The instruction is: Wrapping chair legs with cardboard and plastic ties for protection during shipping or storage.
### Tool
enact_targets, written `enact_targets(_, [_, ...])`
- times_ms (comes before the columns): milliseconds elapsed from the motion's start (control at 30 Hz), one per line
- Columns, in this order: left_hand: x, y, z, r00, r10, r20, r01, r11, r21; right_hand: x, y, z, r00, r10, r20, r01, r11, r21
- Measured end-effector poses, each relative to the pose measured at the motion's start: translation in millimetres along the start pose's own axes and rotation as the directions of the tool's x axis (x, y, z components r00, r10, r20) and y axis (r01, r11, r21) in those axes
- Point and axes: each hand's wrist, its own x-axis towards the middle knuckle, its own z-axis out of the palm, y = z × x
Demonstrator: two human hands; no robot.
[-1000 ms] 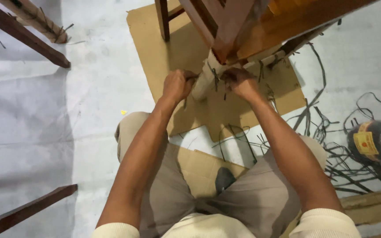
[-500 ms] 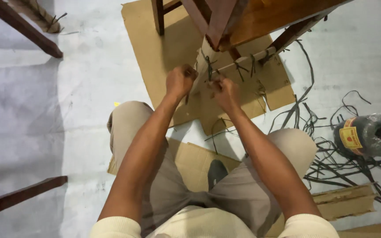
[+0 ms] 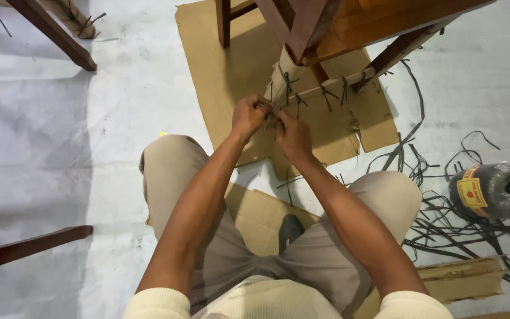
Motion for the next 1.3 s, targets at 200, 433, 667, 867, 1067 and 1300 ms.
enact_targets(200, [0.6,-12.6,-1.2,0.979,-0.076,0.187,0.14,0.924,-0.357,-5.6,-13.1,-1.7,0.996,-0.086,0.007,0.085,0.996,0.04])
enact_targets(433, [1.7,-19.0,-5.4,0.957,-0.056,0.285,0.198,0.843,-0.5,-3.2,-16.6,-5.8,0.988,-0.071,0.137,0.061,0.995,0.081])
enact_targets(667, [8.3,-31.1,-1.3,0.945,-0.055,0.322,0.23,0.812,-0.536,11.2,-12.7,-27.2,0.964,-0.11,0.24,0.109,0.994,0.016])
enact_targets(867, [-17.1,14.6,-18.3,0.968,-0.059,0.245,0.148,0.92,-0.363,25.0,-18.5,-40.2,0.988,-0.001,0.157,-0.007,0.999,0.05])
enact_targets(1067, [-18.8,20.0,-22.6,0.983,-0.038,0.182,0.074,0.978,-0.195,36.3,-9.6,-21.7,1.0,-0.014,-0.006,0.015,0.984,0.177])
enact_targets(1300, [-16.0,16.9,-24.6,0.982,0.073,0.173,-0.081,0.996,0.038,47.0,28.9,13.9,0.97,0.233,0.075,-0.243,0.881,0.407])
